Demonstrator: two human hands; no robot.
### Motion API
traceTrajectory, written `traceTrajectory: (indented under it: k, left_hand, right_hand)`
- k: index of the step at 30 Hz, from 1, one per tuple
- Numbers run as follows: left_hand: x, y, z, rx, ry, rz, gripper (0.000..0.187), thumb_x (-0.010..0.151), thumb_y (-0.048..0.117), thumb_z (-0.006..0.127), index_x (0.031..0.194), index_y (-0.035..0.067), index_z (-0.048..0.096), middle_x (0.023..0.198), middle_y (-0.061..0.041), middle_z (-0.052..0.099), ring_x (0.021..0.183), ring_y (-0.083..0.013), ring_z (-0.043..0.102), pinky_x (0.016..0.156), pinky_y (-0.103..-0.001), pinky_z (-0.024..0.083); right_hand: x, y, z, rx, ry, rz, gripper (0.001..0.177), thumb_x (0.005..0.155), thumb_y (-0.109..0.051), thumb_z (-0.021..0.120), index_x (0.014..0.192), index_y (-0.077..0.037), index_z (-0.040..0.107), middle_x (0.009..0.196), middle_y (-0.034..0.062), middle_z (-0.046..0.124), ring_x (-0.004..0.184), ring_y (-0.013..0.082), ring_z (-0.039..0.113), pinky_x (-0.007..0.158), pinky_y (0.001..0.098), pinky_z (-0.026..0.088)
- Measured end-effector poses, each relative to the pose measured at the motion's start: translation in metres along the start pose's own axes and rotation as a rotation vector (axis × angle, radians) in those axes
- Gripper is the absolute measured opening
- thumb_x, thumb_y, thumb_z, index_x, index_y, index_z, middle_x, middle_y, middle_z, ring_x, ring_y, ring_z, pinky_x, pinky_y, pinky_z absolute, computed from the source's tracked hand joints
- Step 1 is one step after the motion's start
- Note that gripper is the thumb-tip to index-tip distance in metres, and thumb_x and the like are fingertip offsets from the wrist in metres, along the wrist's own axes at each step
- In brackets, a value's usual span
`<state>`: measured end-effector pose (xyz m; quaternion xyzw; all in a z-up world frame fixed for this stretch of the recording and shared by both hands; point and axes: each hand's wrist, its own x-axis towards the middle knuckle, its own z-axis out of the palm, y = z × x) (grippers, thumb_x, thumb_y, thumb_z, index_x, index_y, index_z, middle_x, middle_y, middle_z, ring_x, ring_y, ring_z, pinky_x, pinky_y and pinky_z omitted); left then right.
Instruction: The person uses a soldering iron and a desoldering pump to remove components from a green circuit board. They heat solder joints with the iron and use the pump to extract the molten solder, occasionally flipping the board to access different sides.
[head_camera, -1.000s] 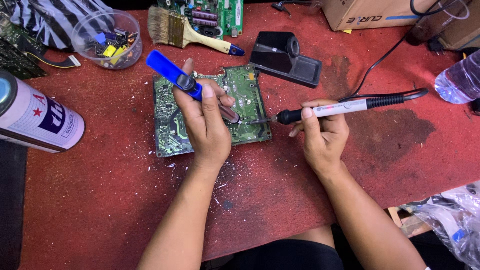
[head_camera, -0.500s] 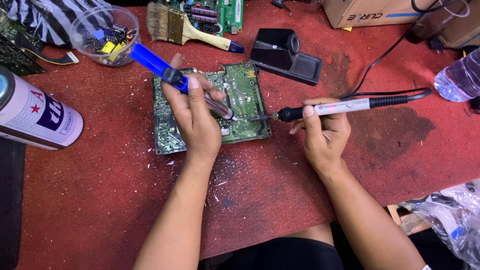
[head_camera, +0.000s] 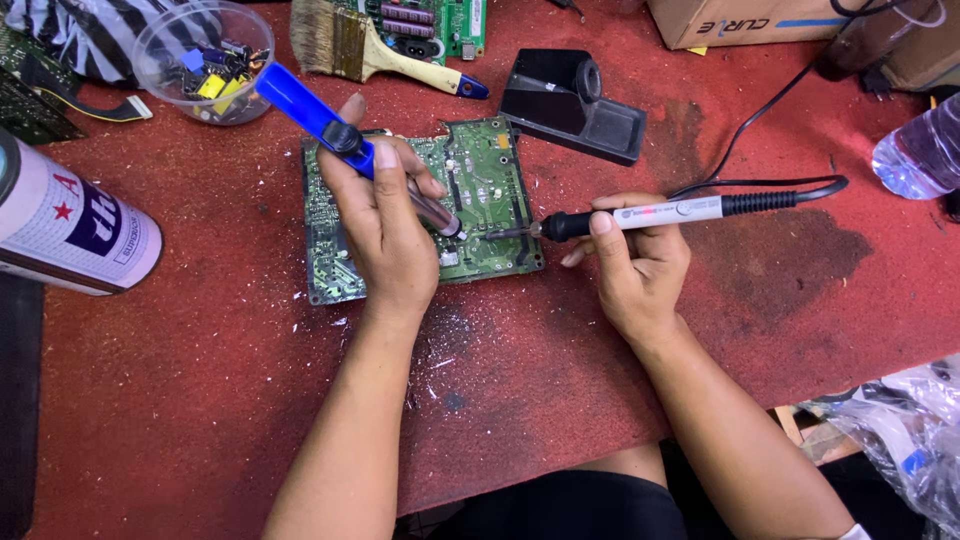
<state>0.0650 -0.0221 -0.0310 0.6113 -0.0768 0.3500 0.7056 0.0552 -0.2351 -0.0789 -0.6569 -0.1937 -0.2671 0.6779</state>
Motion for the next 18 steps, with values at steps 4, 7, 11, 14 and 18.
traceTrajectory:
  k: [4, 7, 11, 14, 18]
  left_hand:
    - [-0.001, 0.005, 0.003, -0.104, 0.073, -0.176, 0.044, 0.112, 0.031, 0.043, 0.151, 0.011, 0.036, 0.095, -0.005, 0.054, 0.067, -0.0105, 0.057, 0.045, -0.023, 0.052]
    - [-0.003, 0.004, 0.005, -0.138, 0.087, -0.180, 0.045, 0.112, 0.031, 0.044, 0.151, 0.011, 0.037, 0.095, -0.005, 0.054, 0.067, -0.0105, 0.057, 0.045, -0.024, 0.053]
    - [-0.005, 0.006, 0.007, -0.185, 0.095, -0.183, 0.046, 0.112, 0.031, 0.044, 0.152, 0.010, 0.037, 0.096, -0.006, 0.055, 0.069, -0.0130, 0.060, 0.051, -0.027, 0.056]
    - [-0.007, 0.005, 0.010, -0.191, 0.085, -0.171, 0.045, 0.111, 0.030, 0.044, 0.150, 0.008, 0.037, 0.094, -0.006, 0.055, 0.070, -0.0136, 0.061, 0.053, -0.027, 0.056]
    - [-0.009, 0.004, 0.008, -0.168, 0.055, -0.167, 0.046, 0.111, 0.031, 0.045, 0.151, 0.008, 0.037, 0.096, -0.006, 0.057, 0.069, -0.0122, 0.059, 0.051, -0.025, 0.055]
  right_hand:
    - [-0.001, -0.010, 0.000, -0.074, -0.050, 0.128, 0.016, 0.108, -0.011, 0.060, 0.117, 0.001, 0.055, 0.085, 0.0177, 0.064, 0.059, 0.0265, 0.071, 0.056, 0.0279, 0.058]
    - [-0.001, -0.011, -0.006, -0.108, -0.023, 0.094, 0.015, 0.108, -0.010, 0.059, 0.117, 0.002, 0.056, 0.084, 0.0184, 0.065, 0.060, 0.0253, 0.071, 0.056, 0.0272, 0.058]
    - [0.005, -0.015, -0.009, -0.149, 0.058, 0.065, 0.016, 0.110, -0.011, 0.057, 0.117, 0.003, 0.056, 0.078, 0.0205, 0.065, 0.057, 0.0232, 0.066, 0.055, 0.0276, 0.056]
    - [0.004, -0.012, -0.010, -0.171, 0.033, 0.048, 0.016, 0.109, -0.012, 0.059, 0.116, 0.002, 0.057, 0.077, 0.0179, 0.065, 0.057, 0.0211, 0.066, 0.055, 0.0250, 0.052]
    - [0.003, -0.010, -0.010, -0.173, 0.015, 0.056, 0.014, 0.109, -0.011, 0.059, 0.115, 0.001, 0.057, 0.078, 0.0161, 0.063, 0.056, 0.0210, 0.067, 0.055, 0.0248, 0.053]
